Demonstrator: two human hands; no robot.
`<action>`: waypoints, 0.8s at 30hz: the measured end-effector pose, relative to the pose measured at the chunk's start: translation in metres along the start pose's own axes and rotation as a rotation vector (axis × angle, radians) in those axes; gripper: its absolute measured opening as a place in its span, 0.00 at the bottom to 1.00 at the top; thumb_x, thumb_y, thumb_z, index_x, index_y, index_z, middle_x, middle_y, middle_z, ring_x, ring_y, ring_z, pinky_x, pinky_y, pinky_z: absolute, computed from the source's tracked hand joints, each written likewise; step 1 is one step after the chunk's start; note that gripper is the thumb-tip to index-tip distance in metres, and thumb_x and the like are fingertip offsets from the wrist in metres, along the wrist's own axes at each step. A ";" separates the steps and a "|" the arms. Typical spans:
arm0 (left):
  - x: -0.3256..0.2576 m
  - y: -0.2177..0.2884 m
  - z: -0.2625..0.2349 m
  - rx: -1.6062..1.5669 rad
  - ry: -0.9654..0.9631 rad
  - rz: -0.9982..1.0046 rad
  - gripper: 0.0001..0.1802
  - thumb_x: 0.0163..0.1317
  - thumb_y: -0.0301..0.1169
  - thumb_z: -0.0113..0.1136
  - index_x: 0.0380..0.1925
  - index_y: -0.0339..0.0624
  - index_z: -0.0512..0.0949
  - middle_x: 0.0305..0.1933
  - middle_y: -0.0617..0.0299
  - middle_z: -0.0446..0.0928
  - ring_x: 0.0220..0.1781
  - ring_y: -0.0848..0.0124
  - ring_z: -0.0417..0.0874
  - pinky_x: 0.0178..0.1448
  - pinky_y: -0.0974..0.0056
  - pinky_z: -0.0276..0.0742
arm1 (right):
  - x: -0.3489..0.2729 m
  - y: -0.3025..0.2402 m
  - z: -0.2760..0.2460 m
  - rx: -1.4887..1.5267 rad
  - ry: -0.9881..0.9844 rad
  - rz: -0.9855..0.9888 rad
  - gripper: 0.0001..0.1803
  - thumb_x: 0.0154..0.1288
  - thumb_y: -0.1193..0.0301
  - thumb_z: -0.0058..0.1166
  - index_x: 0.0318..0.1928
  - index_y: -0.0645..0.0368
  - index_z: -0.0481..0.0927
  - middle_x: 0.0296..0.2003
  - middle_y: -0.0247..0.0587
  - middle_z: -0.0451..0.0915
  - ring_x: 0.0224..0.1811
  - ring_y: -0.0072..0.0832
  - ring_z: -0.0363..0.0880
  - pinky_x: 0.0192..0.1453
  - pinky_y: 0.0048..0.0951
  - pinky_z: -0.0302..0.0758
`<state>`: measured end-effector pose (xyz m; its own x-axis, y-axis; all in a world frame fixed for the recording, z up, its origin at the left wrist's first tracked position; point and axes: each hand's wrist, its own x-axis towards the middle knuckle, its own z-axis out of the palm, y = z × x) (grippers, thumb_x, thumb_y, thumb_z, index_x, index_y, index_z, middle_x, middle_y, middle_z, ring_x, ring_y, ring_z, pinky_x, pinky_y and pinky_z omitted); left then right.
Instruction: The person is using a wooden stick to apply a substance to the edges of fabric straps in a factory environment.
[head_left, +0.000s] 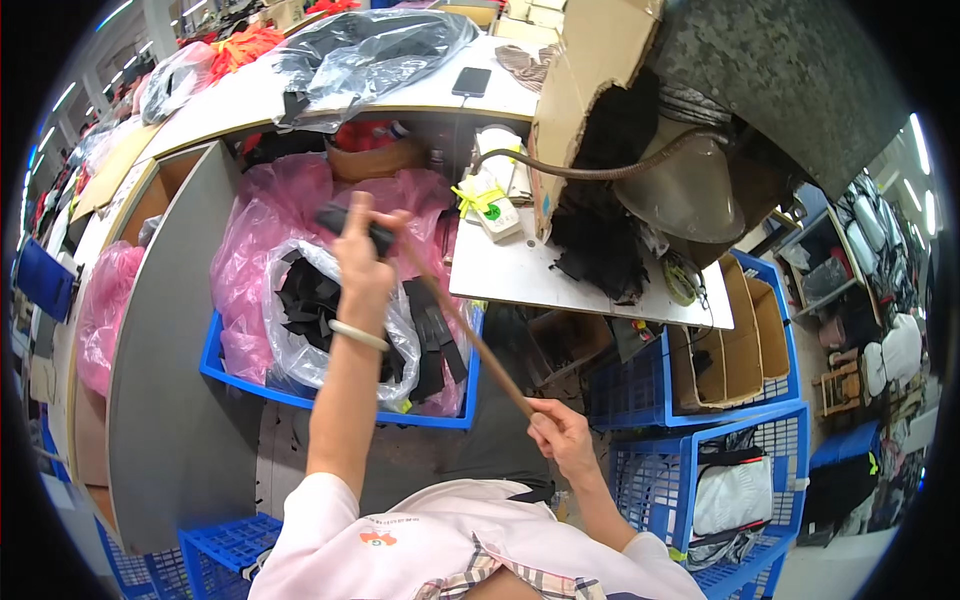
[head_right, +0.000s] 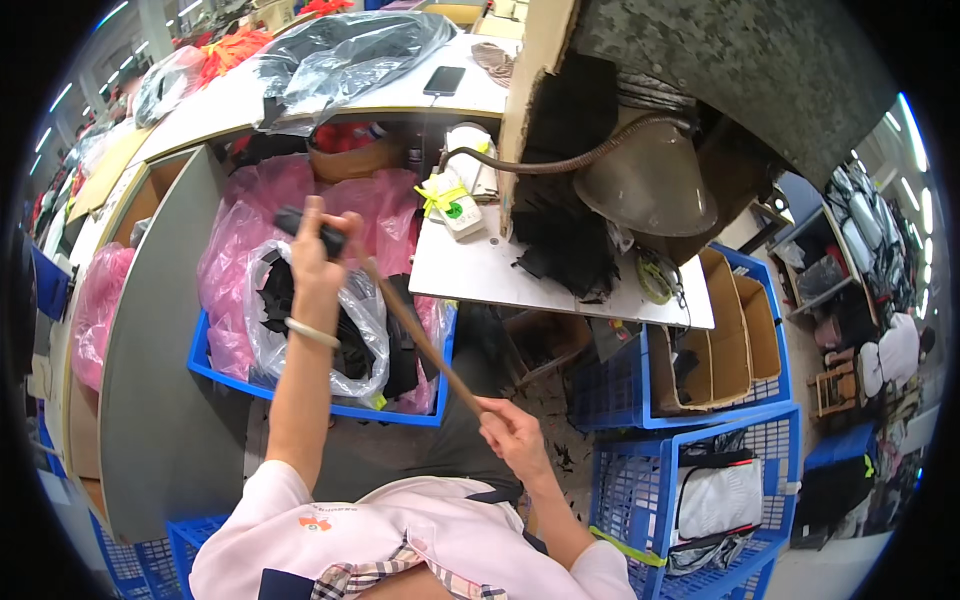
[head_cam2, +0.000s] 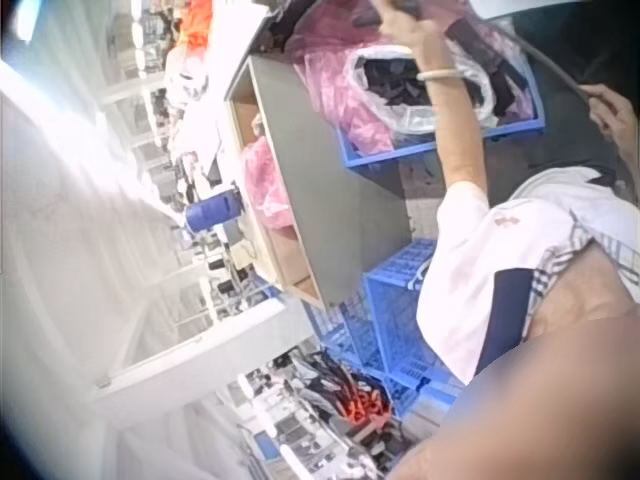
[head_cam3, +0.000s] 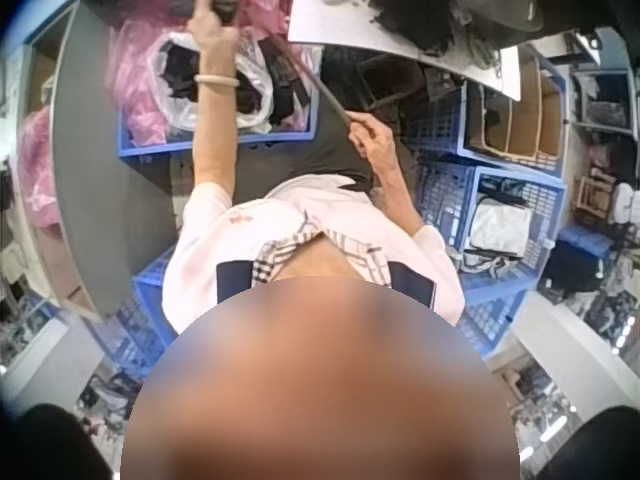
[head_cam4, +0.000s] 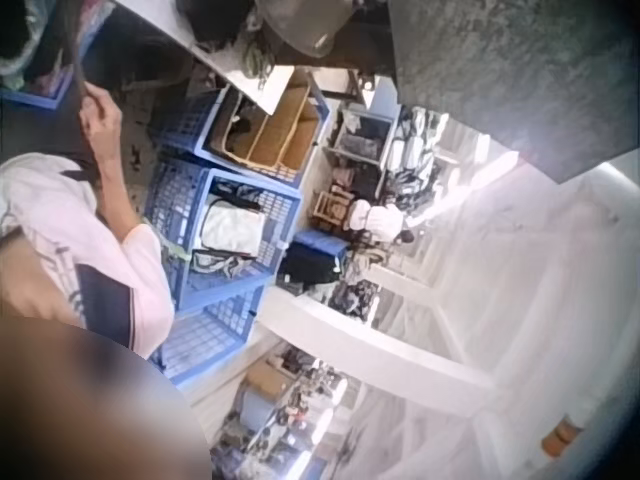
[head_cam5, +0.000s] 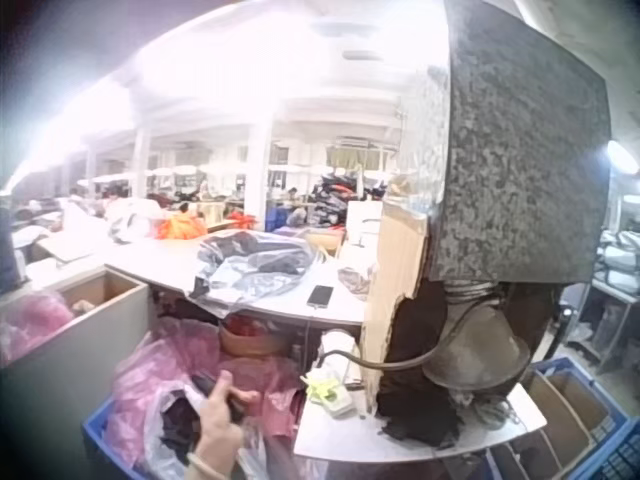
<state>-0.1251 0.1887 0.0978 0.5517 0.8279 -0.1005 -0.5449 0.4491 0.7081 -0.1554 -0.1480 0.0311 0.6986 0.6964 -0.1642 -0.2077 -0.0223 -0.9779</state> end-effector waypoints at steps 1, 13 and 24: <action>0.024 0.008 -0.019 -0.200 0.103 -0.046 0.22 0.58 0.43 0.63 0.12 0.45 0.70 0.19 0.58 0.75 0.27 0.66 0.81 0.44 0.59 0.82 | -0.004 0.003 -0.009 0.071 0.117 0.046 0.14 0.68 0.72 0.47 0.53 0.60 0.72 0.19 0.28 0.65 0.15 0.10 0.55 0.16 0.13 0.51; -0.098 -0.055 -0.003 -0.683 -0.712 -1.053 0.28 0.60 0.57 0.53 0.17 0.48 0.59 0.10 0.67 0.58 0.15 0.71 0.65 0.27 0.62 0.74 | 0.190 -0.014 -0.012 -0.973 0.670 -0.606 0.21 0.61 0.74 0.51 0.55 0.66 0.72 0.43 0.52 0.78 0.44 0.43 0.76 0.52 0.35 0.71; -0.152 -0.053 0.009 -0.373 -0.673 -0.987 0.47 0.50 0.73 0.44 0.33 0.29 0.73 0.27 0.48 0.78 0.31 0.55 0.83 0.39 0.54 0.80 | 0.122 -0.093 0.010 0.383 -0.188 -0.269 0.11 0.59 0.69 0.62 0.34 0.66 0.80 0.30 0.36 0.80 0.33 0.15 0.75 0.39 0.18 0.73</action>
<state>-0.1740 0.0362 0.0820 0.9791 -0.2026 -0.0200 0.2000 0.9384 0.2818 -0.0581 -0.0538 0.1029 0.6339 0.7592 0.1475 -0.2980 0.4157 -0.8593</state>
